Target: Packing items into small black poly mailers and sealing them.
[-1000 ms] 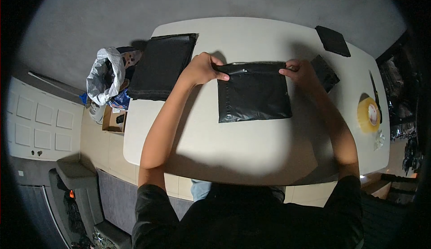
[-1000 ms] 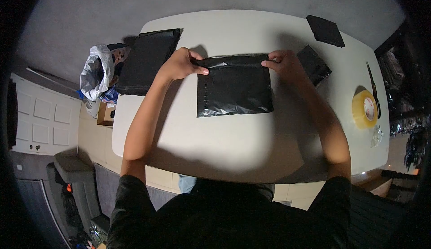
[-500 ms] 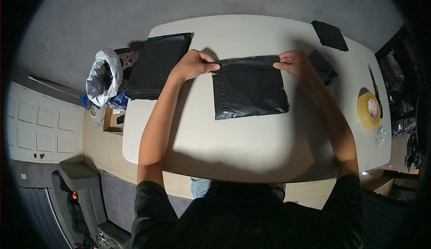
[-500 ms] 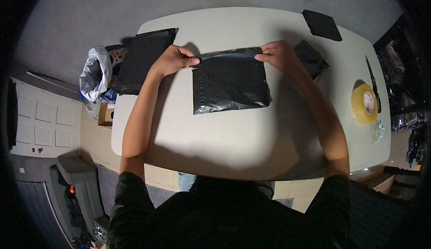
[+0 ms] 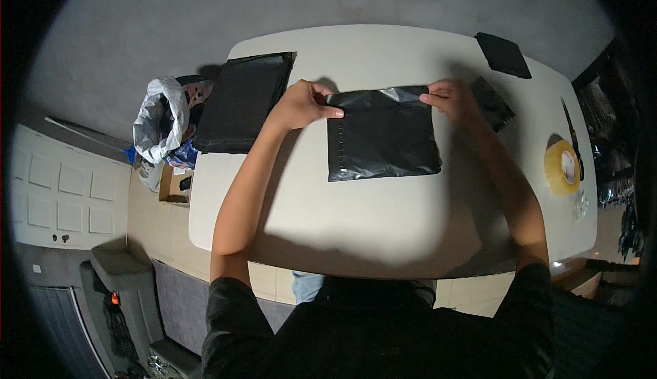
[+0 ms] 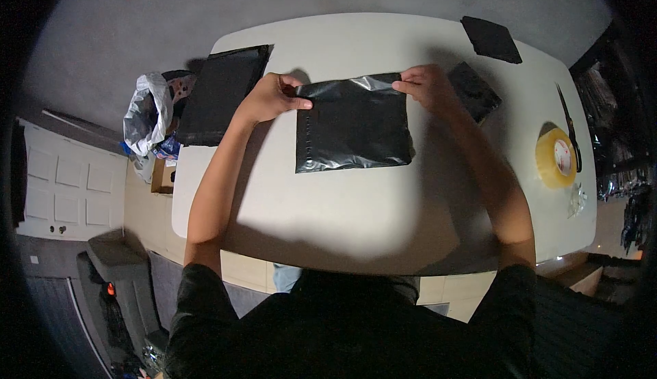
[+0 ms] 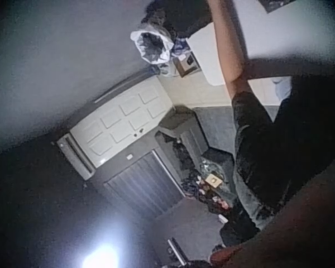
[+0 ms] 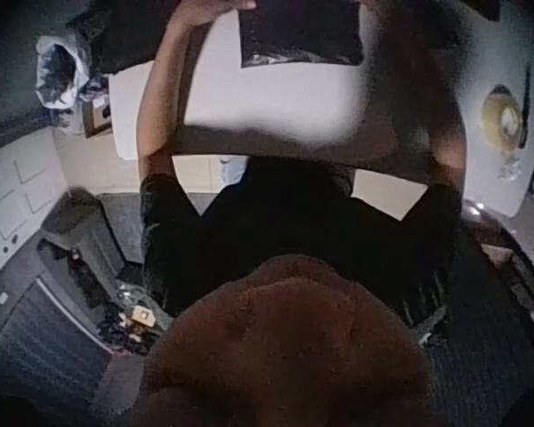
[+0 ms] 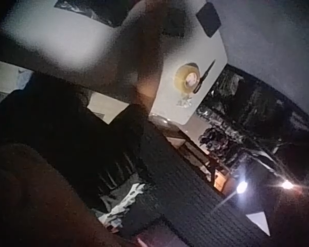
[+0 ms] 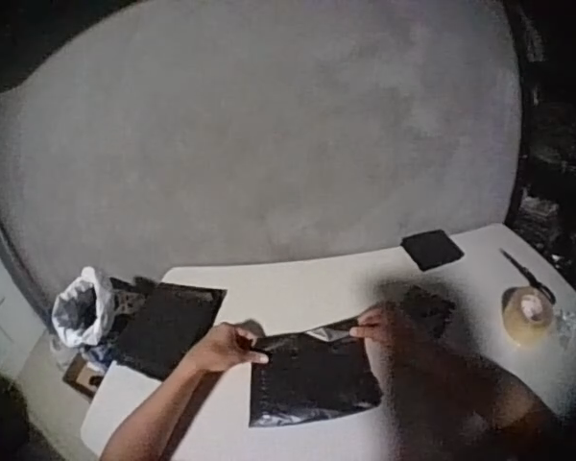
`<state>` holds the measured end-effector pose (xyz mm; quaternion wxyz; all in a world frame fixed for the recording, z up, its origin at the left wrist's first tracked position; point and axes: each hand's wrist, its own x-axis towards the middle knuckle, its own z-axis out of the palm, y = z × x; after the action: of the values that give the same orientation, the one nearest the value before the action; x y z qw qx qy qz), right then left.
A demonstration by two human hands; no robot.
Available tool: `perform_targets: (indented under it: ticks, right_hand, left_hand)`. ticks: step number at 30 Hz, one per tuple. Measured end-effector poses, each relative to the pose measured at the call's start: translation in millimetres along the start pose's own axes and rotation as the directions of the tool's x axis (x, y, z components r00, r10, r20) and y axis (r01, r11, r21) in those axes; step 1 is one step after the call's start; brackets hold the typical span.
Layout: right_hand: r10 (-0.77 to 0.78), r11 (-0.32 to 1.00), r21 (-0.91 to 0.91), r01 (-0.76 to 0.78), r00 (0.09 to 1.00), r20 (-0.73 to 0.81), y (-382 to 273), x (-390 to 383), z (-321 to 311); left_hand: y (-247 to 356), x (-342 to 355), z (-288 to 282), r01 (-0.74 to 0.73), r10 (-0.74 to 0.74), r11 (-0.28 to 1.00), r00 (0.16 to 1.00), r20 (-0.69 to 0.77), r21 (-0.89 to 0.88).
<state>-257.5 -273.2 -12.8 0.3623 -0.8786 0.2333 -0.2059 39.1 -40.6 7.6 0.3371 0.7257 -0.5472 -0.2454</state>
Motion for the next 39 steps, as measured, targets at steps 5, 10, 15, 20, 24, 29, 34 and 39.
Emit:
perform_targets:
  ticks: [5, 10, 15, 20, 24, 29, 34, 39]
  right_hand:
    - [-0.026, 0.997, -0.078, 0.026, 1.0, -0.008, 14.6, -4.6, -3.0]
    - [-0.002, 0.998, 0.059, 0.006, 0.997, -0.073, 8.1, -13.4, -1.6]
    - [0.037, 0.996, 0.079, -0.036, 0.999, -0.014, 19.5, -19.3, -11.0]
    - [0.252, 0.949, 0.199, -0.243, 0.968, -0.019, -32.0, -20.7, -8.7]
    - [0.235, 0.971, 0.063, -0.23, 0.968, -0.087, -20.8, -12.1, -12.4]
    - [-0.315, 0.928, -0.3, 0.22, 0.895, -0.316, -82.0, -23.7, 24.0]
    - [-0.438, 0.811, -0.383, 0.444, 0.893, 0.106, -150.0, -54.4, 98.2]
    - [-0.351, 0.794, -0.479, 0.375, 0.925, 0.142, -140.3, -50.1, 118.4]
  left_hand:
    - [18.1, 4.5, -1.9, 0.073, -0.078, 0.988, 0.996, 0.035, 0.138]
    - [-2.3, 3.1, -4.2, 0.065, -0.068, 0.997, 0.996, 0.065, 0.034]
    - [16.2, -13.7, 3.4, 0.015, -0.003, 0.991, 0.996, 0.087, -0.131]
    - [12.2, -25.1, 1.4, 0.054, -0.048, 0.975, 0.998, 0.031, -0.217]
    - [16.8, -17.5, 13.0, 0.075, -0.081, 0.988, 0.996, -0.037, -0.135]
    - [19.4, -26.1, 15.1, -0.048, 0.089, 0.976, 0.979, -0.184, 0.214]
    - [22.0, -29.6, 17.0, -0.072, 0.12, 0.974, 0.969, -0.218, 0.216]
    - [12.9, -28.4, 23.1, -0.158, 0.211, 0.968, 0.936, -0.281, 0.197]
